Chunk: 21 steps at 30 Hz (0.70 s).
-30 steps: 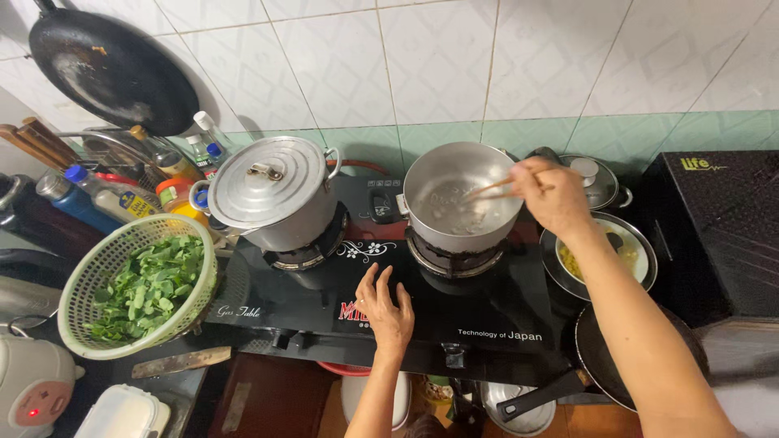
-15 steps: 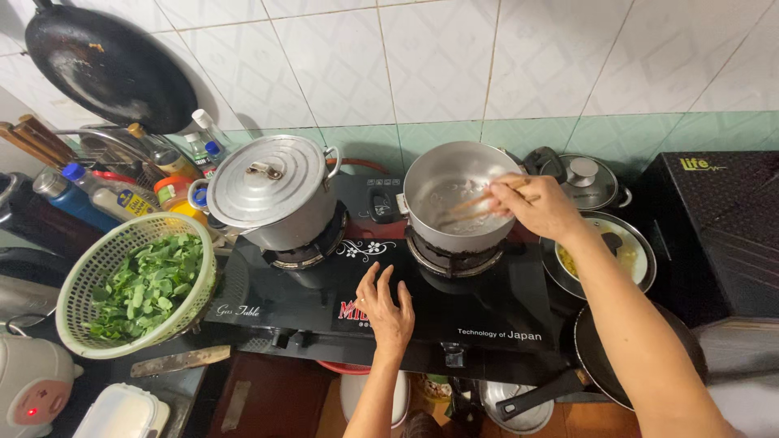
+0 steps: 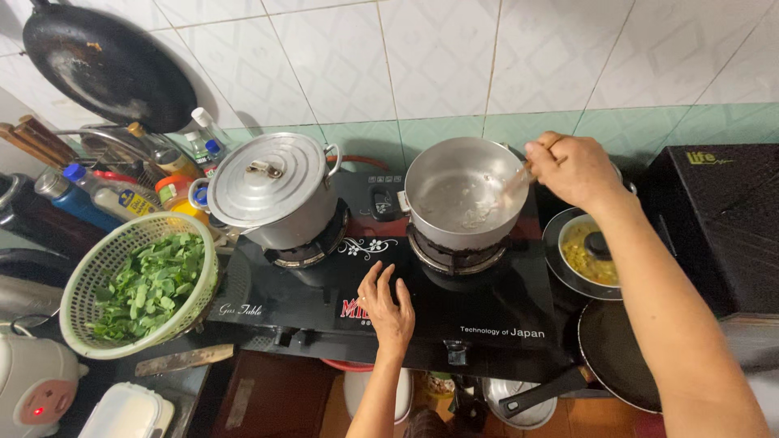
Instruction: The person unpacks vegetables from a plastic bag on the floor, washes a knife at the sink, and handles a container of tofu. They turn on the gas stove, cut an ingredient into a pot of water, and stir the boiling pot with chopsticks.
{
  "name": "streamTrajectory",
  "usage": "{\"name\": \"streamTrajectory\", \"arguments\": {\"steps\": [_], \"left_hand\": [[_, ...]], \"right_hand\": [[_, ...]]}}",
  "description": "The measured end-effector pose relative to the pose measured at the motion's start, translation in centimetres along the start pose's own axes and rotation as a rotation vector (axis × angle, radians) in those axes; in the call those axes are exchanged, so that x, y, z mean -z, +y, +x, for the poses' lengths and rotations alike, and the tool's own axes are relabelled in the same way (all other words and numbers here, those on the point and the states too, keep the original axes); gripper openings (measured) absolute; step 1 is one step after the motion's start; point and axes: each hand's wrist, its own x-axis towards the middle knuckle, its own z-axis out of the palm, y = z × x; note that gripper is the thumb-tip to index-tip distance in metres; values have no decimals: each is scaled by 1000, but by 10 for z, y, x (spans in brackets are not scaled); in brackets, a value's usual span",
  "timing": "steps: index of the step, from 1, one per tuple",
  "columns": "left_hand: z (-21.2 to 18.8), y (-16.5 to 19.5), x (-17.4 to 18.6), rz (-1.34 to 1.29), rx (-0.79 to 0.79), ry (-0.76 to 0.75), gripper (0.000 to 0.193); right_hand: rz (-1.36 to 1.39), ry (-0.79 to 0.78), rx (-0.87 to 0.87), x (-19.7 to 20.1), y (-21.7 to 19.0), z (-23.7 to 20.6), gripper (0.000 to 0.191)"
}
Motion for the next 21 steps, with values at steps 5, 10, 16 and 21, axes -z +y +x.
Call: {"name": "streamTrajectory", "arguments": {"steps": [5, 10, 16, 21], "left_hand": [[-1, 1, 0, 0, -17, 17, 33], [0, 1, 3, -18, 0, 16, 33], [-3, 1, 5, -14, 2, -2, 33], [0, 0, 7, -39, 6, 9, 32]], "right_hand": [[525, -254, 208, -34, -12, -19, 37], [211, 136, 179, -43, -7, -21, 29], [585, -73, 179, -53, -6, -41, 24], [-126, 152, 72, -38, 0, -35, 22]]}}
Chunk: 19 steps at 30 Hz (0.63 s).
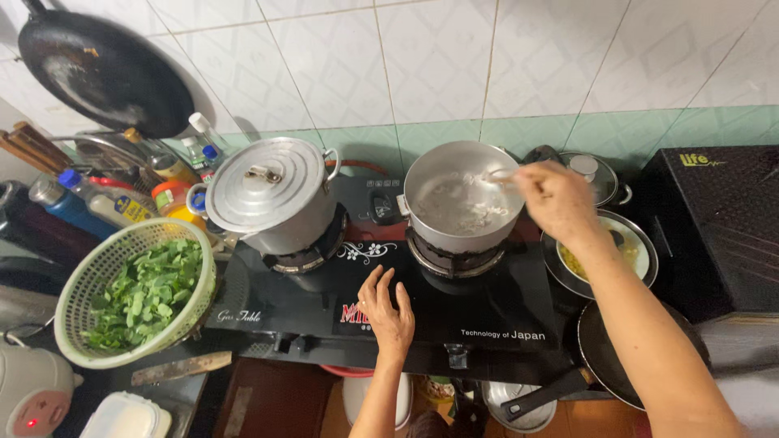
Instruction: The person unpacks vegetables from a plastic bag on the floor, washes a knife at the sink, and handles a container of tofu. They turn on the gas stove, cut an ingredient into a pot of water, and stir the boiling pot with chopsticks.
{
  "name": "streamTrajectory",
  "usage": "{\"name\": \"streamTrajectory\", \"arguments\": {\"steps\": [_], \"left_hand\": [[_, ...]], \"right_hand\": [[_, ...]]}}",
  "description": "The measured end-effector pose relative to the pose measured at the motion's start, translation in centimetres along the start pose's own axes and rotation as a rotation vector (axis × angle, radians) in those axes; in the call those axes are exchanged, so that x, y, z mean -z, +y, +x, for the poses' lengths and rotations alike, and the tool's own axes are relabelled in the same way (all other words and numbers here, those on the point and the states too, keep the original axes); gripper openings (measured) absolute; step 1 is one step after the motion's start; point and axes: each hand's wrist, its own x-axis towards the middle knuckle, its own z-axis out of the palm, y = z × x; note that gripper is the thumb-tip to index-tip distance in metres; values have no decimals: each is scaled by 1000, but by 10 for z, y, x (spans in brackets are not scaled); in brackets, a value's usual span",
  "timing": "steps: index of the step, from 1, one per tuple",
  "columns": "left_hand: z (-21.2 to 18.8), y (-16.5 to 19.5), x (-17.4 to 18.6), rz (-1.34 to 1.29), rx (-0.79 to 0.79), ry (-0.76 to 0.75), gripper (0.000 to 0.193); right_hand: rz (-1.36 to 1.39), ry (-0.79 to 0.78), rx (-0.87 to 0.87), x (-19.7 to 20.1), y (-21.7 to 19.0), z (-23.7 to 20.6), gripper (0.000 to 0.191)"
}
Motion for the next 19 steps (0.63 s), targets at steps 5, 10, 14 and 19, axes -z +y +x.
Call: {"name": "streamTrajectory", "arguments": {"steps": [5, 10, 14, 19], "left_hand": [[-8, 0, 4, 8, -9, -26, 32], [-2, 1, 7, -15, -35, -39, 32], [-4, 0, 9, -33, -47, -75, 34], [-5, -3, 12, -50, -57, -124, 34]], "right_hand": [[218, -44, 151, -2, 4, -10, 22], [301, -117, -132, 12, 3, -1, 27], [429, -175, -37, -2, -4, 10, 28], [341, -110, -95, -11, -15, 12, 33]]}}
